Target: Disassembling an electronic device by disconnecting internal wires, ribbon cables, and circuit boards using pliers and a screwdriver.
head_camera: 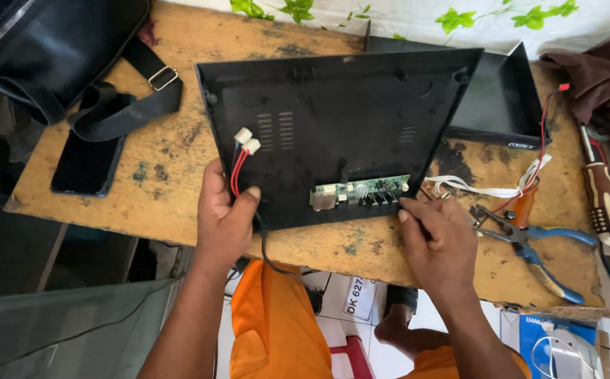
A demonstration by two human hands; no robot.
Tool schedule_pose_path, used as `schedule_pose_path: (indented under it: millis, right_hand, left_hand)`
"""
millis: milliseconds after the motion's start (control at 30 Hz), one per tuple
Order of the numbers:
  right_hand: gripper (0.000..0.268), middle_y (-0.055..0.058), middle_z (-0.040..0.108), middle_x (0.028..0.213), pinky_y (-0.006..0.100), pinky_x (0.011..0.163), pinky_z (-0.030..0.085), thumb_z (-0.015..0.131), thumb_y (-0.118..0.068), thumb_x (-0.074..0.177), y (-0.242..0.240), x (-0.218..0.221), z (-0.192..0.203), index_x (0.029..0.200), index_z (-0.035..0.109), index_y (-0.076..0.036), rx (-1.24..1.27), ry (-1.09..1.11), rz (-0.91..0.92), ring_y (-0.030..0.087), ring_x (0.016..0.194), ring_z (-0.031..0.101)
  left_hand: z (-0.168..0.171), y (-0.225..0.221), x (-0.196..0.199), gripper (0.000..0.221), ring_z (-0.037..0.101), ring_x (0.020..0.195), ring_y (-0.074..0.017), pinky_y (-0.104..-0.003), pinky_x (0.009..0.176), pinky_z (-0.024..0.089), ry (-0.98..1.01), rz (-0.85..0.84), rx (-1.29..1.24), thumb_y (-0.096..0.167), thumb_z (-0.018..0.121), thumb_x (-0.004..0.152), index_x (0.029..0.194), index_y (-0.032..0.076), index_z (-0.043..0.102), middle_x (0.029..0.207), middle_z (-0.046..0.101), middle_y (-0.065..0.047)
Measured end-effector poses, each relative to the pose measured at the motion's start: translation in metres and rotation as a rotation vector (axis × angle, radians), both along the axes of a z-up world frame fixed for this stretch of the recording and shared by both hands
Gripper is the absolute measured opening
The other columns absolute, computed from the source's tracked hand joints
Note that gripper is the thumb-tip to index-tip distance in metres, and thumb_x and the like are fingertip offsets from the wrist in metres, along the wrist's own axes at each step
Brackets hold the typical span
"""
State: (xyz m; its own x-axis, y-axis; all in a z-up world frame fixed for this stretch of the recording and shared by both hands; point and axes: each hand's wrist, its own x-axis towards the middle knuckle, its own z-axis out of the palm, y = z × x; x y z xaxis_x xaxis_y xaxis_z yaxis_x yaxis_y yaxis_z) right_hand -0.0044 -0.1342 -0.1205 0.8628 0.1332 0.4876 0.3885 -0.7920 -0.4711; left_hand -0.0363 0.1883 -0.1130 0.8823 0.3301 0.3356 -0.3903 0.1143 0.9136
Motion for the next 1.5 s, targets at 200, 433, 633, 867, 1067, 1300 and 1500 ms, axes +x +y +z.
schedule_pose_path:
  millis: [200, 433, 633, 867, 1067, 1300, 1500]
  right_hand:
    - [0.017, 0.01, 0.063, 0.082, 0.042, 0.069, 0.056, 0.077, -0.02, 0.095, 0.008, -0.004, 0.013, 0.11, 0.084, -0.018, 0.08, 0.009, 0.057, 0.037, 0.079, 0.069]
    - [0.018, 0.012, 0.064, 0.086, 0.044, 0.068, 0.055, 0.075, -0.016, 0.096, 0.011, -0.006, 0.02, 0.113, 0.082, -0.014, 0.123, 0.011, 0.065, 0.039, 0.079, 0.069]
    - [0.033, 0.008, 0.06, 0.096, 0.05, 0.074, 0.056, 0.061, -0.022, 0.096, 0.015, -0.01, 0.016, 0.126, 0.074, -0.025, -0.104, 0.022, 0.055, 0.039, 0.085, 0.069]
    - [0.042, 0.008, 0.055, 0.092, 0.053, 0.07, 0.056, 0.053, -0.029, 0.094, 0.026, -0.006, 0.04, 0.133, 0.068, -0.031, -0.363, 0.174, 0.007, 0.044, 0.079, 0.067]
    - [0.041, 0.009, 0.059, 0.091, 0.051, 0.076, 0.056, 0.056, -0.032, 0.092, 0.016, 0.008, 0.033, 0.13, 0.072, -0.039, -0.319, 0.206, 0.029, 0.045, 0.088, 0.068]
    - [0.038, 0.014, 0.062, 0.086, 0.052, 0.078, 0.055, 0.061, -0.025, 0.09, 0.016, 0.012, 0.04, 0.124, 0.076, -0.031, -0.249, 0.162, 0.091, 0.045, 0.089, 0.067]
    - [0.027, 0.011, 0.058, 0.084, 0.048, 0.074, 0.055, 0.067, -0.029, 0.096, 0.028, 0.016, 0.066, 0.12, 0.077, -0.028, -0.315, 0.173, 0.095, 0.041, 0.087, 0.068]
  left_hand:
    - [-0.001, 0.002, 0.005, 0.042, 0.069, 0.101, -0.024, -0.042, 0.087, 0.062, 0.035, -0.037, -0.064, -0.006, 0.055, 0.094, 0.135, 0.0, 0.049, 0.11, 0.069, -0.019]
    - [-0.003, 0.005, 0.007, 0.043, 0.069, 0.103, -0.0243, -0.044, 0.09, 0.062, 0.068, -0.025, -0.064, -0.004, 0.055, 0.096, 0.138, 0.0, 0.048, 0.113, 0.069, -0.019]
    - [-0.004, 0.006, 0.008, 0.048, 0.067, 0.11, -0.0254, -0.046, 0.096, 0.059, 0.096, -0.034, -0.05, -0.004, 0.054, 0.096, 0.143, 0.002, 0.046, 0.119, 0.069, -0.02]
    - [-0.009, 0.009, 0.01, 0.051, 0.066, 0.117, -0.0333, -0.053, 0.1, 0.056, 0.096, -0.053, -0.015, -0.002, 0.052, 0.097, 0.148, 0.001, 0.043, 0.127, 0.067, -0.027]
    - [-0.003, 0.004, 0.012, 0.051, 0.069, 0.103, -0.0234, -0.044, 0.092, 0.061, 0.146, 0.005, -0.112, -0.007, 0.054, 0.093, 0.142, 0.005, 0.05, 0.114, 0.07, -0.017]
    - [0.01, 0.0, 0.008, 0.049, 0.069, 0.1, -0.0223, -0.043, 0.09, 0.062, 0.153, 0.0, -0.117, -0.007, 0.053, 0.092, 0.139, 0.005, 0.052, 0.111, 0.071, -0.016]
    - [0.008, 0.001, 0.006, 0.048, 0.069, 0.104, -0.021, -0.042, 0.092, 0.062, 0.121, -0.025, -0.122, -0.007, 0.053, 0.093, 0.14, 0.004, 0.051, 0.115, 0.072, -0.017]
